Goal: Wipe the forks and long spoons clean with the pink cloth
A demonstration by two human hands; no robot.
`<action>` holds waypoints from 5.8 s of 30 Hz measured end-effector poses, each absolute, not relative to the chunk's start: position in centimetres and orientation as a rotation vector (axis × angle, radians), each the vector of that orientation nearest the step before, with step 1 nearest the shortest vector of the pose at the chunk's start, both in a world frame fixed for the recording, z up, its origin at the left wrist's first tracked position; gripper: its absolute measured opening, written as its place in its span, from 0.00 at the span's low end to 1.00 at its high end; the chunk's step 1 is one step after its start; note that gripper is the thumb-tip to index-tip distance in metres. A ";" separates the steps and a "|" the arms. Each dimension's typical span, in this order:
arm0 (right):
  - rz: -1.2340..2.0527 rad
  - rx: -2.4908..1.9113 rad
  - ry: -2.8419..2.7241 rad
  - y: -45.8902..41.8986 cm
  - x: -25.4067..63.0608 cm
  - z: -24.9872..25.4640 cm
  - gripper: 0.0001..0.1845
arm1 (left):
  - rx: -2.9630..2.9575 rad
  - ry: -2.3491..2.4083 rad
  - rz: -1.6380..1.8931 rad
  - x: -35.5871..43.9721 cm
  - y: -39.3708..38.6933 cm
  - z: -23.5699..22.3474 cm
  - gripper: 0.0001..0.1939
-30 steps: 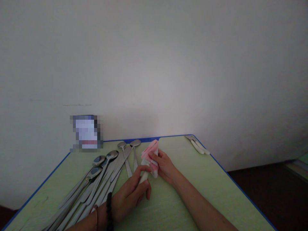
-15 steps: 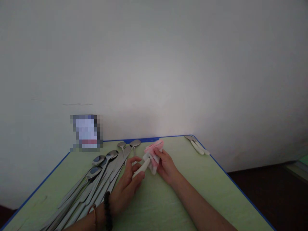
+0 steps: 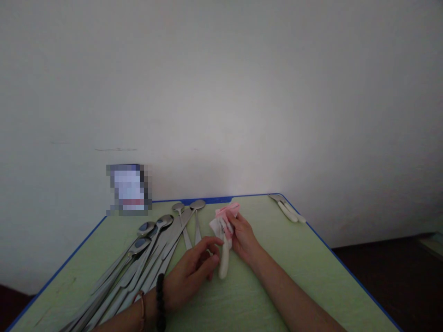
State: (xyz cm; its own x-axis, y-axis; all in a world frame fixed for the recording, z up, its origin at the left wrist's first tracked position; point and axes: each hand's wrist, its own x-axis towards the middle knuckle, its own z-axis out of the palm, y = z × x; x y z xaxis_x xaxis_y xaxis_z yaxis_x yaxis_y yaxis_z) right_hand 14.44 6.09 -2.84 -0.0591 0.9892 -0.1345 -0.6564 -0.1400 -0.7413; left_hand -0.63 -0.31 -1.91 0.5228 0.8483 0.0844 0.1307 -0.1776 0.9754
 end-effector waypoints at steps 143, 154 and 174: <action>1.656 -0.796 -0.845 5.2 14.1 -2.2 0.07 | 2.088 1.020 0.482 -1.0 -1.2 0.4 0.14; 1.609 -0.852 -0.888 4.9 13.8 -1.8 0.16 | 2.138 1.004 0.514 -0.8 -1.2 0.2 0.13; 1.604 -0.813 -0.849 5.3 14.0 -2.4 0.11 | 2.243 0.958 0.482 -0.8 -1.1 0.0 0.13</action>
